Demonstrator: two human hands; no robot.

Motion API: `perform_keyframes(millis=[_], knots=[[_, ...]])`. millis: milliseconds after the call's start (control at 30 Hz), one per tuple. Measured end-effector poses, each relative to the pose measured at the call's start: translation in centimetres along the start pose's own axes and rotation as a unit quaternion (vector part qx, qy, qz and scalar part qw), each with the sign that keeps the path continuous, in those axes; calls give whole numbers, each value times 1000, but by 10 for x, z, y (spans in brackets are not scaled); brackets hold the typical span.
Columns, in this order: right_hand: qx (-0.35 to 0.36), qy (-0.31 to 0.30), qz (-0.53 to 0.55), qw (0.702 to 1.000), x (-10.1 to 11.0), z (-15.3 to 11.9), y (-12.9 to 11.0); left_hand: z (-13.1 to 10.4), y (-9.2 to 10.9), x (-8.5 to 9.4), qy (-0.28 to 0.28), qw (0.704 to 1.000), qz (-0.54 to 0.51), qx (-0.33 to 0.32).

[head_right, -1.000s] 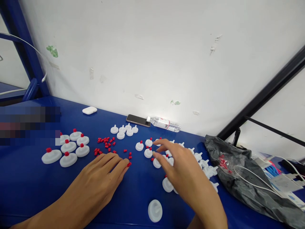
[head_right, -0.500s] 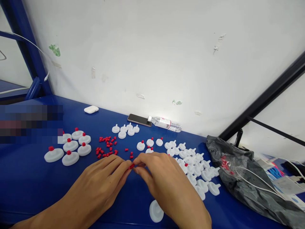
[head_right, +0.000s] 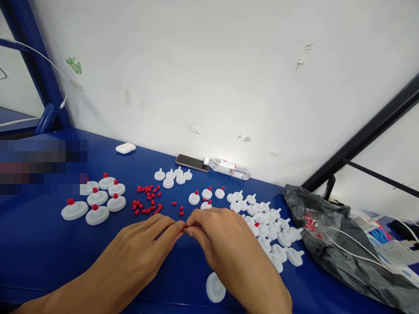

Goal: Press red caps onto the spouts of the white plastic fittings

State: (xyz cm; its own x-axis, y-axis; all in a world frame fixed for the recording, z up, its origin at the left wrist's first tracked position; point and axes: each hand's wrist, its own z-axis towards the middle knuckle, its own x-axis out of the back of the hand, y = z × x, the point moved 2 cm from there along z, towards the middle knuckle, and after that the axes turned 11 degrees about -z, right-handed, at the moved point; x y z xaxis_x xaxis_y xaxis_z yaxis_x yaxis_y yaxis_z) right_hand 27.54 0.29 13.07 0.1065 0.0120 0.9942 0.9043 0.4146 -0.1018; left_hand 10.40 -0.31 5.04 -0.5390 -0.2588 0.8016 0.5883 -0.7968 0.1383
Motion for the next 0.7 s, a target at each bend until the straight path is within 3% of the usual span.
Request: perform_keyframes(millis=[267, 700], knots=[[2, -2, -2, 1000, -2, -1, 2, -2, 0, -1, -31, 999, 22, -13], [-13, -2, -3, 1000, -5, -3, -2, 0, 2, 1, -1, 1000, 22, -17]])
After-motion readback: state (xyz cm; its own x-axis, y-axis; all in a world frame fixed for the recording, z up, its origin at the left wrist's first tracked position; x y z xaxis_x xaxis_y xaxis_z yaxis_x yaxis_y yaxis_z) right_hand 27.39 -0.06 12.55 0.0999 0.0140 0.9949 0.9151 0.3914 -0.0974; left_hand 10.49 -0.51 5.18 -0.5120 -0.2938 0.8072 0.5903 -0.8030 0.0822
